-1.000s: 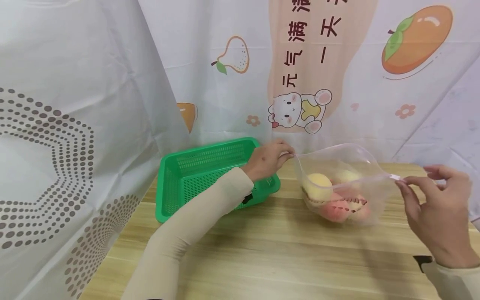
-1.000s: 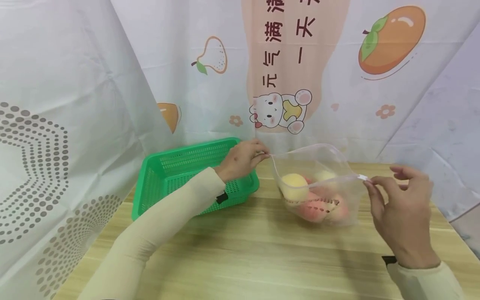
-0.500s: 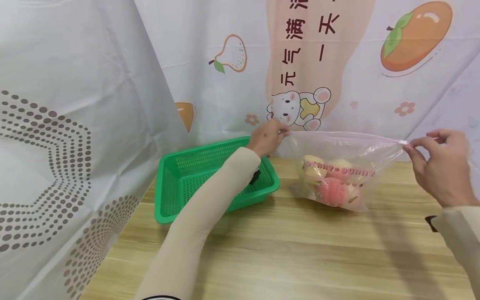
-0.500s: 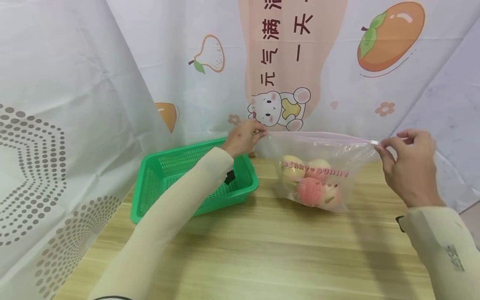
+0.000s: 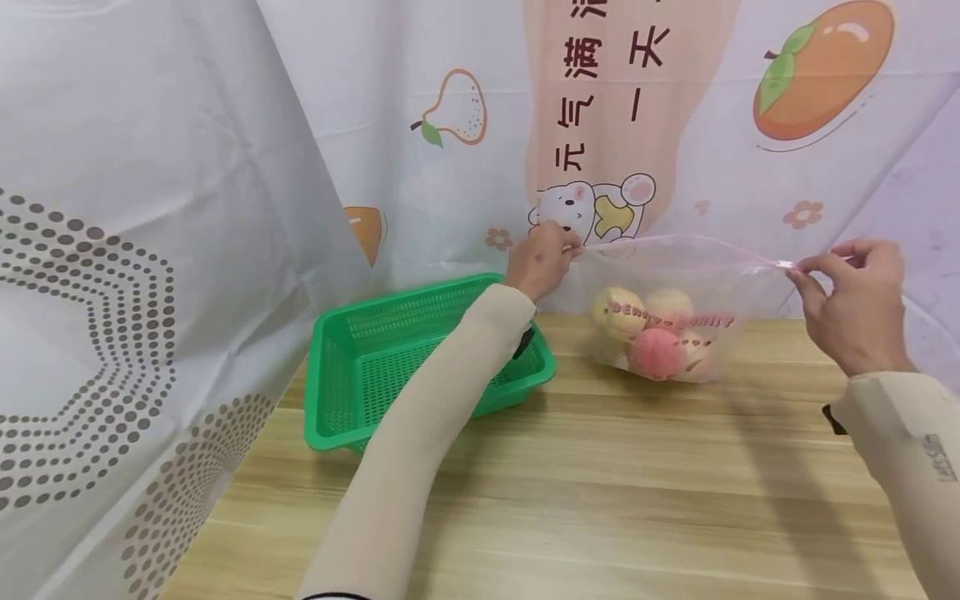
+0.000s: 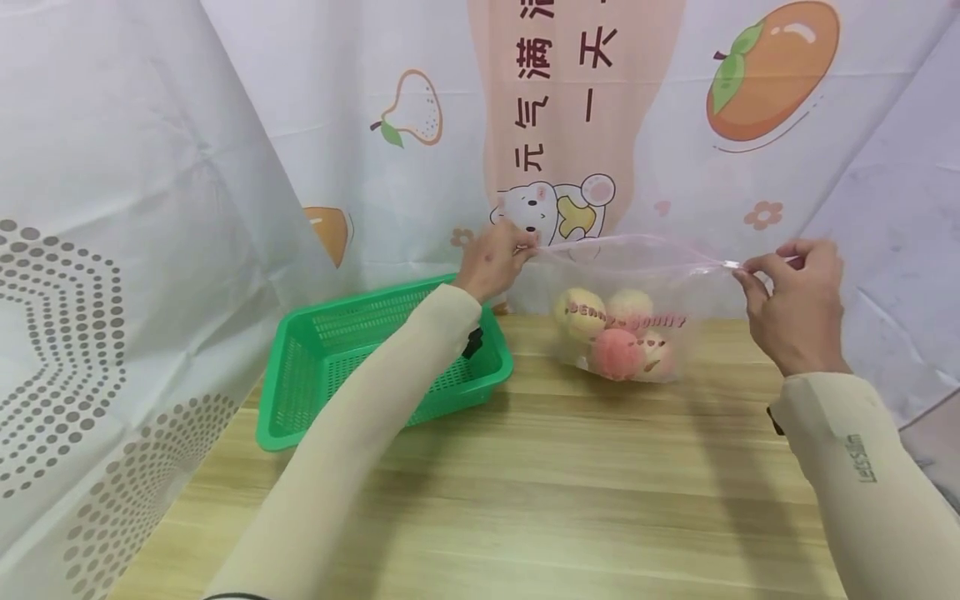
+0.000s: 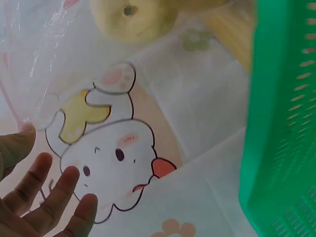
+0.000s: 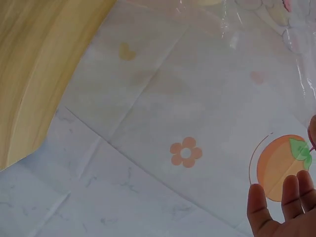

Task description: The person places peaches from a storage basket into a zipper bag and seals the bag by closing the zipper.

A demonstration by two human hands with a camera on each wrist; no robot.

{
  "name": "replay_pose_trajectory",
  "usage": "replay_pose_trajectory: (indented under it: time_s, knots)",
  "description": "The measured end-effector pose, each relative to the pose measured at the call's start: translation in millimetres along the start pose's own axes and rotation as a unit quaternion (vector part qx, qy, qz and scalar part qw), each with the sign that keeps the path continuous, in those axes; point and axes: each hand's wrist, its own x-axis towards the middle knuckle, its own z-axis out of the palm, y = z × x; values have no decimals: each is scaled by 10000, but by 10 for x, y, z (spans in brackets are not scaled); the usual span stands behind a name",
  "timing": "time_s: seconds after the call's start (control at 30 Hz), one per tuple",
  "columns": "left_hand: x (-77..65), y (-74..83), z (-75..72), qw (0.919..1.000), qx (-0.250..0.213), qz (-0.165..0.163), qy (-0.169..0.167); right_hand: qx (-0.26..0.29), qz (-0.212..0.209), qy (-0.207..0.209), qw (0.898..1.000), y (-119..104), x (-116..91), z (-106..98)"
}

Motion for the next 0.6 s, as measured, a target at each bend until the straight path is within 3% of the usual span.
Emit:
replay_pose_trajectory:
  time_s: [0.17,0.3,0.6]
  knots:
    - [-336,-28,-1,9977,365,539,-208,43,-675,-225,9975,-29,-226,-92]
    - [-627,-15,4,9943,561,898,-94,143,-1195,-192,9925,-89,-419,-169]
    - [-1153,-126,113,9812,632,1802,267,180,-1461,-334,9885,-265,-836,-250]
